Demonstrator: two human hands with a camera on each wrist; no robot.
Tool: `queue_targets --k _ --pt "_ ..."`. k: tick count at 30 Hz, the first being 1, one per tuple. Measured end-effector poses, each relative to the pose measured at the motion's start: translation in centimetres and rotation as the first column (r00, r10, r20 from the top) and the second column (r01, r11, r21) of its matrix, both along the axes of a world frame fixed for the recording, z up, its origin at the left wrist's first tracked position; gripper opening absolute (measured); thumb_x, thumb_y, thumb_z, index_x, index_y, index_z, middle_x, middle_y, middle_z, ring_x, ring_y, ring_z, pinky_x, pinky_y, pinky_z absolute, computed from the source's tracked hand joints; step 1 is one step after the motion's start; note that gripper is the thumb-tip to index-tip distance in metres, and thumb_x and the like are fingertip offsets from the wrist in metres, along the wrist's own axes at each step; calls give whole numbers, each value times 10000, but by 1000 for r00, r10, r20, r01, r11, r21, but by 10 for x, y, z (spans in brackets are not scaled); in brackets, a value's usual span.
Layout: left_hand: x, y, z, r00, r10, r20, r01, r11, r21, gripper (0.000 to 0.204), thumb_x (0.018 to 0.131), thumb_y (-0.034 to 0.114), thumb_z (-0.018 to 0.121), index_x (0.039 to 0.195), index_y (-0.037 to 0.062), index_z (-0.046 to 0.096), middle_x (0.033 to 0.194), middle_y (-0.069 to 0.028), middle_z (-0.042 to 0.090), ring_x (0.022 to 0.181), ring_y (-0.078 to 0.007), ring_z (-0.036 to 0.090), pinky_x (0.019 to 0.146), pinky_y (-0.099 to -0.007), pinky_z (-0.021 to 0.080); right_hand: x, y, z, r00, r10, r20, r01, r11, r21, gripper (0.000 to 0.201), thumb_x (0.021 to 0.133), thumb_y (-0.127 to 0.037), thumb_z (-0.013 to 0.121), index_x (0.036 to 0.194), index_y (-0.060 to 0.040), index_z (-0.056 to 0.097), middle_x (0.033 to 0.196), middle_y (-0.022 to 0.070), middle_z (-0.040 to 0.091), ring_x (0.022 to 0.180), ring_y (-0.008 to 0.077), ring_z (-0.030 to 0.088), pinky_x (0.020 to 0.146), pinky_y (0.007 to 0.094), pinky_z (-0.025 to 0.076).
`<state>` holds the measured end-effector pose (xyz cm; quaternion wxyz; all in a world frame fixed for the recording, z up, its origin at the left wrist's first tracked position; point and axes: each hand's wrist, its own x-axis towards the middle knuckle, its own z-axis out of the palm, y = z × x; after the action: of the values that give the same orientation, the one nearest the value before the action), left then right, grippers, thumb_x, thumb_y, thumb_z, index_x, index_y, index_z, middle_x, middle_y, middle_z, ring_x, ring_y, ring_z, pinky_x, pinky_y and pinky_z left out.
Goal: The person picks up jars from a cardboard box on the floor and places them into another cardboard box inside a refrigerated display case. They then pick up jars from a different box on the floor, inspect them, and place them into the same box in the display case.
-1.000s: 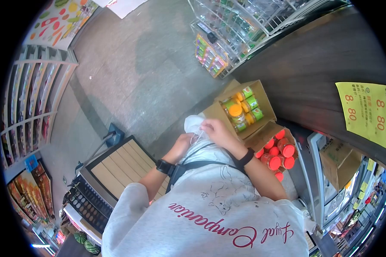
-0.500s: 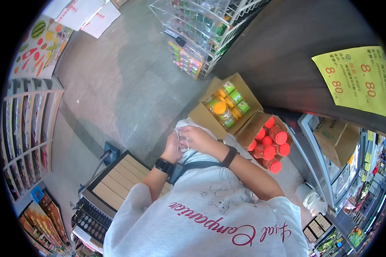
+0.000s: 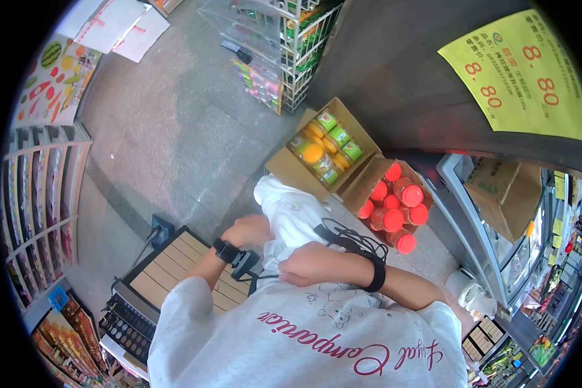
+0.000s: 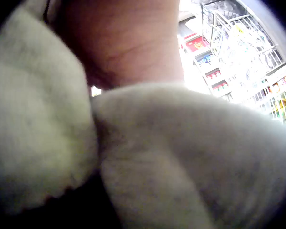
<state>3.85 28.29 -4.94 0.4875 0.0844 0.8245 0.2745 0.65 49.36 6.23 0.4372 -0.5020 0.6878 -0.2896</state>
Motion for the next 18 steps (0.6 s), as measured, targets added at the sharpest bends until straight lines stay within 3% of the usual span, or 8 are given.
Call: queue_targets --k 3,6,9,11,13,15,16,18 --pt "13 8 29 988 -112 103 71 938 340 295 833 196 533 990 -14 669 944 -239 669 870 -408 646 749 -466 508 6 9 -3 999 52 -1 -52 996 -70 276 903 -306 559 771 -67 596 647 144 624 623 359 628 558 469 480" --pt "13 37 66 990 -139 -37 143 977 160 208 854 141 510 942 -30 590 870 -255 635 836 -428 624 724 -494 485 13 15 -10 996 84 -26 -86 994 -67 259 884 -298 585 787 -58 598 650 150 624 641 361 633 570 469 490" --pt "23 47 24 993 84 -79 -45 911 410 163 876 107 514 958 -34 507 852 -234 631 785 -373 633 689 -432 495 13 17 -15 994 106 -4 -106 993 -46 248 864 -298 587 800 -59 604 682 164 632 666 362 643 583 472 494" --pt "48 48 -34 955 274 113 -289 778 558 300 926 88 468 1193 -34 532 1079 -148 634 946 -246 611 835 -377 494 16 33 -28 999 20 45 -15 994 -109 239 851 -292 583 807 -59 610 711 163 641 692 361 651 584 466 497" --pt "32 73 22 578 569 584 -785 585 207 339 956 102 448 1271 -18 476 1152 -92 591 1014 -197 573 880 -346 479 18 36 -31 992 -63 105 73 993 -89 241 846 -294 557 817 -63 620 764 147 657 747 342 665 592 446 498" --pt "34 84 22 415 659 628 -885 451 111 351 954 90 445 1294 2 453 1113 -115 590 1008 -183 568 868 -342 480 23 45 -40 980 -123 157 142 983 -116 257 852 -298 542 848 -66 651 795 147 670 777 330 668 620 431 496" --pt "28 92 34 502 634 588 -855 468 225 329 890 130 536 1128 -94 507 971 -160 620 920 -222 607 767 -373 496 23 47 -40 976 -125 177 148 981 -122 257 852 -296 543 853 -64 653 801 149 670 782 331 668 625 431 497" --pt "28 74 -12 950 196 241 -282 869 407 390 884 160 556 1175 -93 500 1025 -196 630 962 -252 623 777 -385 497 21 50 -39 975 -114 192 139 982 -124 257 851 -291 546 862 -60 657 813 154 671 792 332 667 634 430 498"
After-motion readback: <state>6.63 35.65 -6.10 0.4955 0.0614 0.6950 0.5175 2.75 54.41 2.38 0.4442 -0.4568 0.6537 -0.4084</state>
